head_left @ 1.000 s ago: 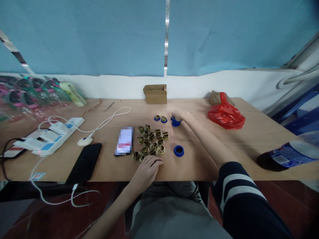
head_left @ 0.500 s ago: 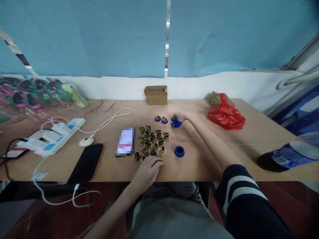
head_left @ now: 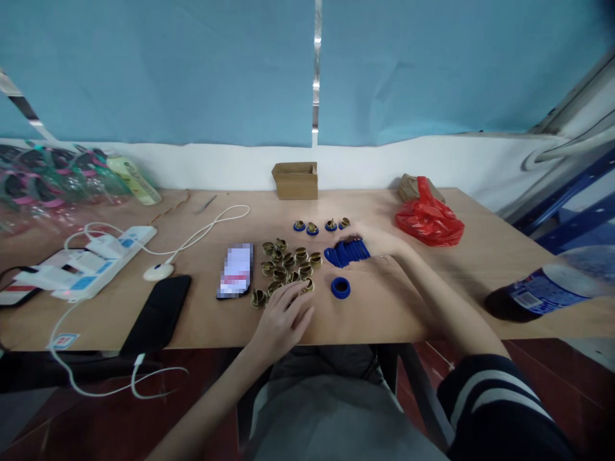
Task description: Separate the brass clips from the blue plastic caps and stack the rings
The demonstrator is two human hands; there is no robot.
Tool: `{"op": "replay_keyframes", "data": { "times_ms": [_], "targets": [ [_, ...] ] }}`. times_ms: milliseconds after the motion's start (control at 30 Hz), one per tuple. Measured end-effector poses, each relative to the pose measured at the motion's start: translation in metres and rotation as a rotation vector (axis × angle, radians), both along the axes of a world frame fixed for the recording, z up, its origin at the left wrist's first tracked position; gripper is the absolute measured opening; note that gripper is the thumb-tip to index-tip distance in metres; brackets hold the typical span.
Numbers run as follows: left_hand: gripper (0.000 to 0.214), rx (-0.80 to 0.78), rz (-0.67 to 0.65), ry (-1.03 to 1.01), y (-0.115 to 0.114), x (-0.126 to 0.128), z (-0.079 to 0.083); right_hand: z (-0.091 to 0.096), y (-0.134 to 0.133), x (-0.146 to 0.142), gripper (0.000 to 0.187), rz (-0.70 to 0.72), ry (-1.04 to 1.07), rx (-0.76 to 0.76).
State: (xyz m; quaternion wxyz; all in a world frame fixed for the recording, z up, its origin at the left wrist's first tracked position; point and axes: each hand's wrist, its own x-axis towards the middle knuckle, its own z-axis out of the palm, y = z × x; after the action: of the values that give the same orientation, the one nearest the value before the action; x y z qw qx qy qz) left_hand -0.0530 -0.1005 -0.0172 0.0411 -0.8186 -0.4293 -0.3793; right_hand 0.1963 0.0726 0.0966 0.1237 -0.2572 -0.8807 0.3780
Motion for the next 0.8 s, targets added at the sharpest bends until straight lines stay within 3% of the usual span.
{"op": "replay_keyframes", "data": {
  "times_ms": [100, 200, 300, 500, 800],
  "targets": [
    [0.052, -0.013, -0.022, -0.078, 0.019, 0.014, 0.018, -0.011, -0.016, 0.005, 0.031, -0.011, 0.106, -0.039],
    [0.072, -0.139, -0.092, -0.129, 0.046, 0.031, 0.034, -0.021, -0.021, 0.009, 0.029, -0.036, 0.205, -0.047],
    [0.061, -0.163, -0.174, -0.177, 0.071, 0.042, 0.042, -0.028, -0.020, 0.013, 0.033, -0.082, 0.298, -0.089],
    [0.047, -0.130, -0.264, -0.221, 0.096, 0.044, 0.039, -0.040, -0.017, 0.018, 0.033, -0.171, 0.378, -0.106],
    [0.037, -0.079, -0.202, -0.334, 0.103, 0.041, 0.027, -0.043, -0.019, 0.017, 0.023, -0.209, 0.408, -0.007]
  ]
}}
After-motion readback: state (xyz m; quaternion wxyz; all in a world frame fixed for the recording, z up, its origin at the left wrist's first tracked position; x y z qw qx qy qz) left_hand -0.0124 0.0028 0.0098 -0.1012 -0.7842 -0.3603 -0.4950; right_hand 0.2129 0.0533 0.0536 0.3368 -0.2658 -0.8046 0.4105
